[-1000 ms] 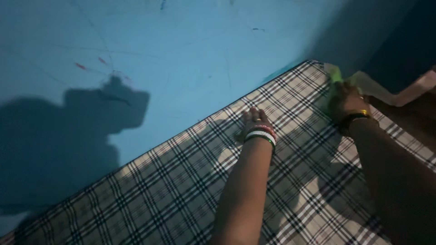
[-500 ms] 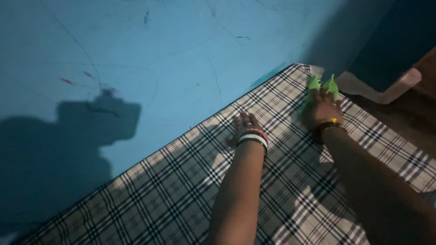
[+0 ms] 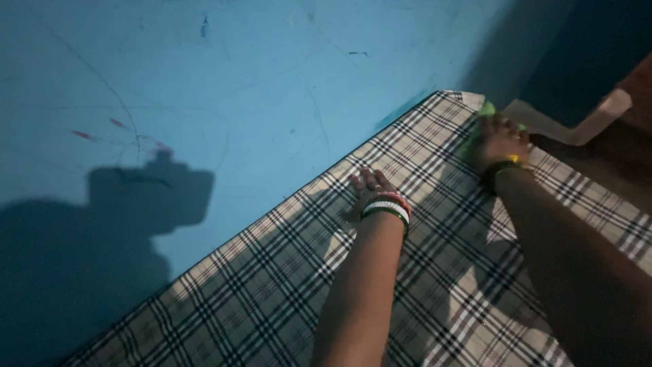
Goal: The person dips a green cloth into a container of water and wipes the surface of a table covered with a plaid tablecloth. They repeatedly wring out the cloth and continue wiping different sections of the table.
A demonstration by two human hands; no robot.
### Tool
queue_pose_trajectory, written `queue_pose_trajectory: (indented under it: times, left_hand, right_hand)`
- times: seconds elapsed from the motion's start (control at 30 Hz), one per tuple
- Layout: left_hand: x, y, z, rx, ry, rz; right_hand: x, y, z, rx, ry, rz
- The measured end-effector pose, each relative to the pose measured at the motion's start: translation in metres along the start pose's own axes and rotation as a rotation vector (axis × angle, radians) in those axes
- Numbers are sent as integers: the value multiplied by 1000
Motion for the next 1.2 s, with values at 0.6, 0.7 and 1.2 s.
queue_pose_trajectory:
  times: [0.6, 0.7, 1.2]
  left_hand:
    - [47, -11, -21, 207, -209, -284]
    - [29, -21, -29, 628, -80, -433]
    - [-29, -12, 5, 391, 5, -230]
  right_hand:
    - [-33, 16, 34, 96, 33, -77]
    - [-30, 20, 24, 60, 15, 15]
    - [-55, 58, 20, 74, 78, 316]
Point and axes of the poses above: each hand's wrist, its own x-axis towards the middle knuckle, its own z-axis out of the back of the hand, y = z × x, the point moved 10 cm from there along x, towards the middle knuckle, and after that the axes turned 11 degrees about -y, right-handed, at the moved point
